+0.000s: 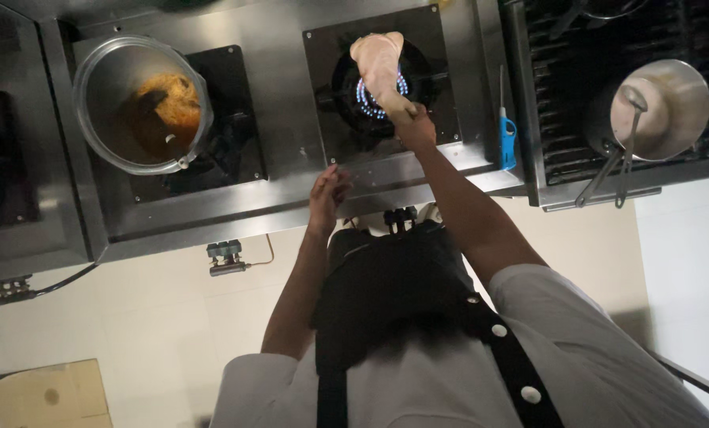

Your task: The person washes a large piece of meat in a metal bowl under running water, then holds it over a gas flame to char the surface, and finally rinses it again under the tap.

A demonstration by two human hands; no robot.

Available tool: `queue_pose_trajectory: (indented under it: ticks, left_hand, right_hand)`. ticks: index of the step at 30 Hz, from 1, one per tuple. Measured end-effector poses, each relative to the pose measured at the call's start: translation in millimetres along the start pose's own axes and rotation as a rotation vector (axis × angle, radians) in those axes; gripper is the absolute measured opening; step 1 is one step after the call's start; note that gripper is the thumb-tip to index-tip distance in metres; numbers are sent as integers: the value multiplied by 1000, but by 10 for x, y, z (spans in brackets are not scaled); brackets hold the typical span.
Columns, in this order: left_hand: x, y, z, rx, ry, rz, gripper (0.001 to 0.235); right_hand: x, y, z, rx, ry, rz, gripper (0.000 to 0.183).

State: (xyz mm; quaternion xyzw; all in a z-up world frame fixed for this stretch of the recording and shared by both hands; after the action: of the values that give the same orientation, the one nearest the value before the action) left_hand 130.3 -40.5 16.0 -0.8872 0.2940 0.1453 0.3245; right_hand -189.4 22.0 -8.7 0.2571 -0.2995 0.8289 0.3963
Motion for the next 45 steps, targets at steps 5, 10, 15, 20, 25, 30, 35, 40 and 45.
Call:
queue_pose_trajectory:
  ticks: [5,10,15,20,25,30,35,40,45]
  left_hand:
    - [-118,-1,-72,5,13,37,54]
    - [-530,396,-136,108,324,91,55]
    - [-1029,1017,-75,151,318,38,50]
    - [-1348,1363,23,219,189,2,50]
    - [-1438,1396,183,486,124,-26,57]
    - [-1490,1517,138,451,71,0,63]
    - [-1553,1632,145,395,-54,30,55]
    - [-1500,1658,170,290,285,-136,48]
    - [-1530,1545,128,5,128,25,32]
  right_hand:
    - [-105,-135,10,-57,4,5,76]
    - [-243,-243,156,-9,-16,18,83]
    - [-214,-281,217,-98,226,73,72]
    - [-46,-301,318,-68,208,110,78]
    - [22,-406,425,-34,15,66,64]
    - [6,-596,500,192,68,-58,58]
    - [99,-837,681,740,-141,-302,46]
    - [112,-796,437,424,159,-188,49]
    - [87,-990,536,650,-44,-268,44]
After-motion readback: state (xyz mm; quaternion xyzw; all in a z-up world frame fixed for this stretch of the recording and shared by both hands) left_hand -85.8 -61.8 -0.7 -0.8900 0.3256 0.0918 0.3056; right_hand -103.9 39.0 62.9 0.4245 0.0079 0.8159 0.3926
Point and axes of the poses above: each hand's wrist, its own y-axis towards the middle knuckle, its own x-axis out of the back of the hand, z = x × y, the point moved 6 cm from there along y, towards the middle knuckle, and after that the axes turned 3 degrees about x, right-handed, at the moved point
